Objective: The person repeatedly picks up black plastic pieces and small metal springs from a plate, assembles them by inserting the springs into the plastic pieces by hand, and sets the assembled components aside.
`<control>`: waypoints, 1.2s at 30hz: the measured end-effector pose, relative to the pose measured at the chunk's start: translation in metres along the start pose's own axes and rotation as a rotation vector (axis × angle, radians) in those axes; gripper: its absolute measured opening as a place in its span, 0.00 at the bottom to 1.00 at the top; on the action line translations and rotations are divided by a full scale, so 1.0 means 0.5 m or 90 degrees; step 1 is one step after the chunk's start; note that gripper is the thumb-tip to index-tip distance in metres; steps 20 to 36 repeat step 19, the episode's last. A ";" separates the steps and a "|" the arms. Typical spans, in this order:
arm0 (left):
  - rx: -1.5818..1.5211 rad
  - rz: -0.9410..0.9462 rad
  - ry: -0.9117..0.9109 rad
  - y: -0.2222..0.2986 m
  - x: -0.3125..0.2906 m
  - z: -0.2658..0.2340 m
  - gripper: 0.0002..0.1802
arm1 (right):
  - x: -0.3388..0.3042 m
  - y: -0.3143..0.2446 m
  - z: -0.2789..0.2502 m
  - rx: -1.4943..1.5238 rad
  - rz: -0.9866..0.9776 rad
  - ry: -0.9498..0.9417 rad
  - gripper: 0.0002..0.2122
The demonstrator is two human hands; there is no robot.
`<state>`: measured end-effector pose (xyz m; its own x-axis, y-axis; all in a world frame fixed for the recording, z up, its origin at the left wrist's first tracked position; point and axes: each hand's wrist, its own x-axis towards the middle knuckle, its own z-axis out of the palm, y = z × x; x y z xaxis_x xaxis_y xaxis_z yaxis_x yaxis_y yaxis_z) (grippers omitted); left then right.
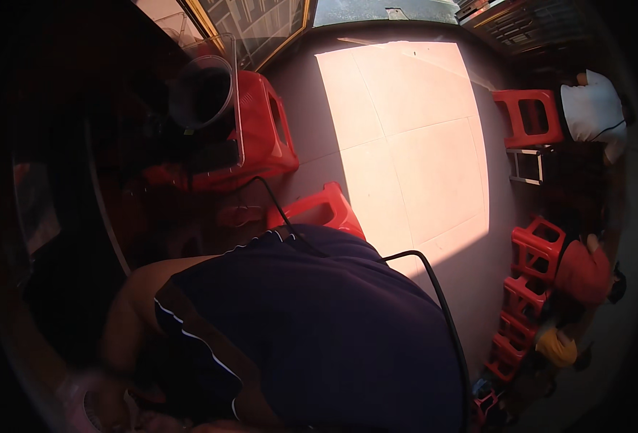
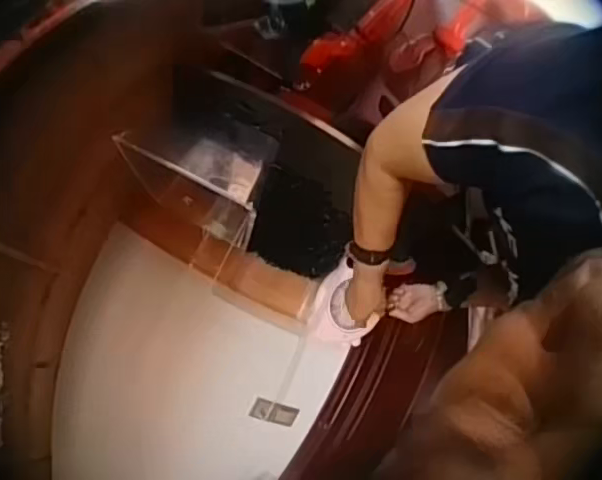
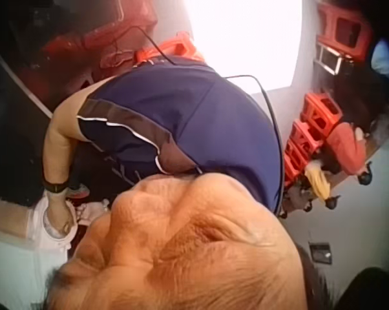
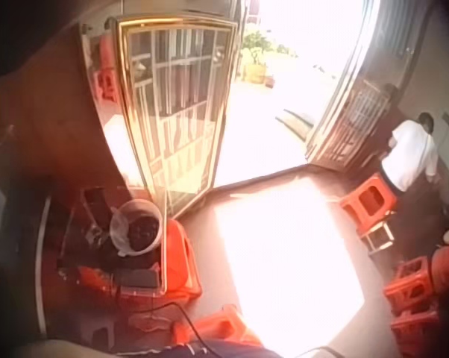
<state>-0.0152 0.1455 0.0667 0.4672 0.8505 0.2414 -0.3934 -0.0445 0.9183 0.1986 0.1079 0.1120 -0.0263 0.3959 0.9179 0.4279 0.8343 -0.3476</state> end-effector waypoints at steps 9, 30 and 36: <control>-0.068 0.071 0.076 0.010 -0.099 0.079 0.09 | -0.224 -0.227 -0.399 -0.355 0.283 -0.079 0.16; -0.176 0.081 -0.010 0.009 -0.157 -0.025 0.09 | -0.879 -0.639 -0.622 -0.492 1.336 -0.847 0.12; -0.176 0.081 -0.010 0.009 -0.157 -0.025 0.09 | -0.879 -0.639 -0.622 -0.492 1.336 -0.847 0.12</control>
